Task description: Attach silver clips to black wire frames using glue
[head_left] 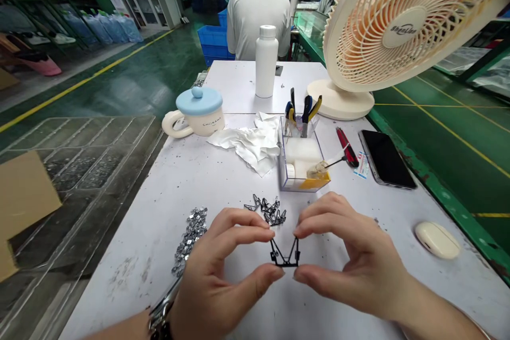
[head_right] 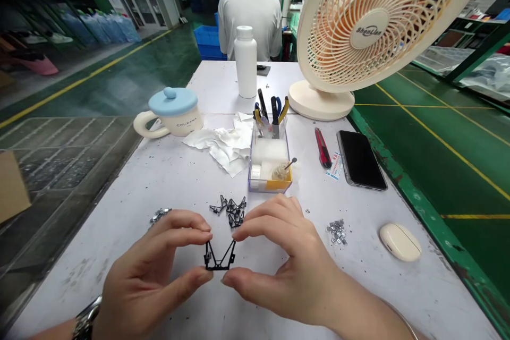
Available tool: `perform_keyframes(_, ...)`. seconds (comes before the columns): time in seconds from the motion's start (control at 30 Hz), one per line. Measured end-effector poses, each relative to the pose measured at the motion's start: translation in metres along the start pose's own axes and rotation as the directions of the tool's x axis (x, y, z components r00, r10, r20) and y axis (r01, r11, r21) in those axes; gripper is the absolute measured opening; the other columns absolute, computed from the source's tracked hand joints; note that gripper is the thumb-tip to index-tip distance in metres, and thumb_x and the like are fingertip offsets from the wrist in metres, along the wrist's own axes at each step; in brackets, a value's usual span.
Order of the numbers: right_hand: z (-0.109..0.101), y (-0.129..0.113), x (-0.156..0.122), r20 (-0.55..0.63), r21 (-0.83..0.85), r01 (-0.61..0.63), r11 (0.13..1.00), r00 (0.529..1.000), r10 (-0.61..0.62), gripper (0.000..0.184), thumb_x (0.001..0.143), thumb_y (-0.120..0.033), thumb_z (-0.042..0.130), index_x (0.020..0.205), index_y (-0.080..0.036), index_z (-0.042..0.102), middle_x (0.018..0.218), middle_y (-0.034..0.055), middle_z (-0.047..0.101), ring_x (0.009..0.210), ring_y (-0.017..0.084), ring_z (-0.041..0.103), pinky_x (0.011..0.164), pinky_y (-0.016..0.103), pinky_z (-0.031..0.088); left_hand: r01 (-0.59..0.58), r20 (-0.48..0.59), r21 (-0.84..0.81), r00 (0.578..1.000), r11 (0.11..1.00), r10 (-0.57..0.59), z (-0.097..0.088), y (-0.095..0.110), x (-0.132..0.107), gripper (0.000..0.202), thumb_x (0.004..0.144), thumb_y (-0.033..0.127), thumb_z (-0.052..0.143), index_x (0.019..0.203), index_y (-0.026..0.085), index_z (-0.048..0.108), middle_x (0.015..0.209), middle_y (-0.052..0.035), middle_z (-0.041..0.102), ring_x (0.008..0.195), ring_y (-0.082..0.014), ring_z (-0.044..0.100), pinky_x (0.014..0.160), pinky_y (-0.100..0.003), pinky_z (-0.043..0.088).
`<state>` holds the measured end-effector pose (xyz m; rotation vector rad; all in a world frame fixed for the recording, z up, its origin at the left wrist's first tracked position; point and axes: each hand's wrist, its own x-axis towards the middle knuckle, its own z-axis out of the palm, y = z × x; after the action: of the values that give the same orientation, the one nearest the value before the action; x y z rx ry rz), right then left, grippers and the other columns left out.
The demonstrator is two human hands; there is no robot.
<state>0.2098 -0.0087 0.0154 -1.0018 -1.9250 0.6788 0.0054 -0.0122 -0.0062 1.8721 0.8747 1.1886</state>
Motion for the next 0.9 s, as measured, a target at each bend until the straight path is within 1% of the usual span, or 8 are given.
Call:
perform_keyframes(0.2,-0.015,0.005,-0.001,-0.094,-0.075,0.081,0.994,0.992,-0.088,0.029,0.065,-0.014,0.072,0.092,-0.018,0.06,0.084,0.0042,0.059,0.079,0.02,0.054,0.071,0.038,0.042,0.02,-0.007,0.113,1.0,0.993,-0.02,-0.001,0.004,0.008,0.043,0.076,0.023,0.068,0.116,0.021,0.053,0.113,-0.006,0.049,0.108,-0.0185,0.049,0.093,-0.03,0.043)
perform_keyframes(0.27,-0.028,0.01,0.0,-0.185,-0.07,0.096,0.993,0.977,-0.108,0.031,0.066,-0.012,0.071,0.094,-0.019,0.062,0.085,0.0051,0.06,0.081,0.022,0.055,0.071,0.039,0.043,0.061,-0.016,0.213,0.998,0.975,-0.059,-0.001,0.004,0.016,0.035,0.078,0.022,0.065,0.112,0.02,0.055,0.112,-0.0061,0.05,0.107,-0.0186,0.049,0.092,-0.032,0.044)
perform_keyframes(0.37,-0.048,0.017,0.001,-0.376,-0.065,0.101,0.993,0.919,-0.118,0.032,0.065,-0.01,0.071,0.093,-0.022,0.066,0.085,0.0056,0.06,0.081,0.023,0.054,0.071,0.04,0.042,0.065,0.065,0.409,0.993,0.91,-0.1,0.001,0.0,0.025,0.017,0.08,0.016,0.058,0.097,0.019,0.061,0.103,-0.0051,0.055,0.1,-0.0193,0.051,0.085,-0.037,0.045)
perform_keyframes(0.5,-0.076,0.025,0.004,-0.576,-0.114,0.108,0.988,0.802,-0.154,0.03,0.063,-0.011,0.073,0.089,-0.025,0.07,0.082,0.0062,0.061,0.079,0.024,0.055,0.069,0.04,0.04,-0.101,0.225,0.57,0.974,0.815,-0.037,0.013,0.001,0.03,0.013,0.081,0.015,0.055,0.092,0.018,0.062,0.1,-0.0051,0.058,0.098,-0.0222,0.05,0.083,-0.043,0.042)
perform_keyframes(0.57,-0.089,0.028,0.005,-0.654,-0.15,0.143,0.978,0.728,-0.206,0.027,0.063,-0.012,0.074,0.086,-0.025,0.071,0.079,0.0061,0.061,0.075,0.023,0.055,0.065,0.039,0.04,-0.184,0.316,0.596,0.949,0.782,-0.018,0.027,0.005,0.033,0.012,0.082,0.015,0.053,0.089,0.017,0.062,0.098,-0.0049,0.059,0.095,-0.0222,0.05,0.082,-0.042,0.042)
perform_keyframes(0.63,-0.099,0.03,0.006,-0.691,-0.175,0.147,0.973,0.686,-0.228,0.026,0.063,-0.012,0.073,0.087,-0.024,0.071,0.078,0.0062,0.061,0.074,0.022,0.055,0.065,0.039,0.04,-0.247,0.411,0.601,0.911,0.76,-0.029,0.046,0.01,0.039,0.011,0.081,0.015,0.053,0.086,0.017,0.062,0.094,-0.0047,0.06,0.088,-0.0211,0.052,0.078,-0.041,0.044)
perform_keyframes(0.77,-0.105,0.032,0.006,-0.657,-0.265,0.129,0.955,0.701,-0.277,0.025,0.062,-0.014,0.073,0.084,-0.024,0.069,0.077,0.0044,0.062,0.075,0.022,0.056,0.066,0.039,0.042,-0.333,0.514,0.589,0.858,0.736,-0.023,0.098,0.012,0.06,0.01,0.079,0.018,0.056,0.084,0.016,0.063,0.088,-0.0046,0.06,0.077,-0.0199,0.054,0.068,-0.036,0.046)
perform_keyframes(0.9,-0.104,0.03,0.006,-0.592,-0.38,0.071,0.922,0.748,-0.301,0.02,0.062,-0.02,0.073,0.08,-0.023,0.063,0.077,0.0023,0.063,0.076,0.021,0.056,0.071,0.04,0.043,-0.329,0.505,0.616,0.862,0.716,-0.039,0.141,0.004,0.08,0.012,0.08,0.02,0.054,0.082,0.015,0.065,0.086,-0.0062,0.061,0.076,-0.0217,0.056,0.064,-0.036,0.046)
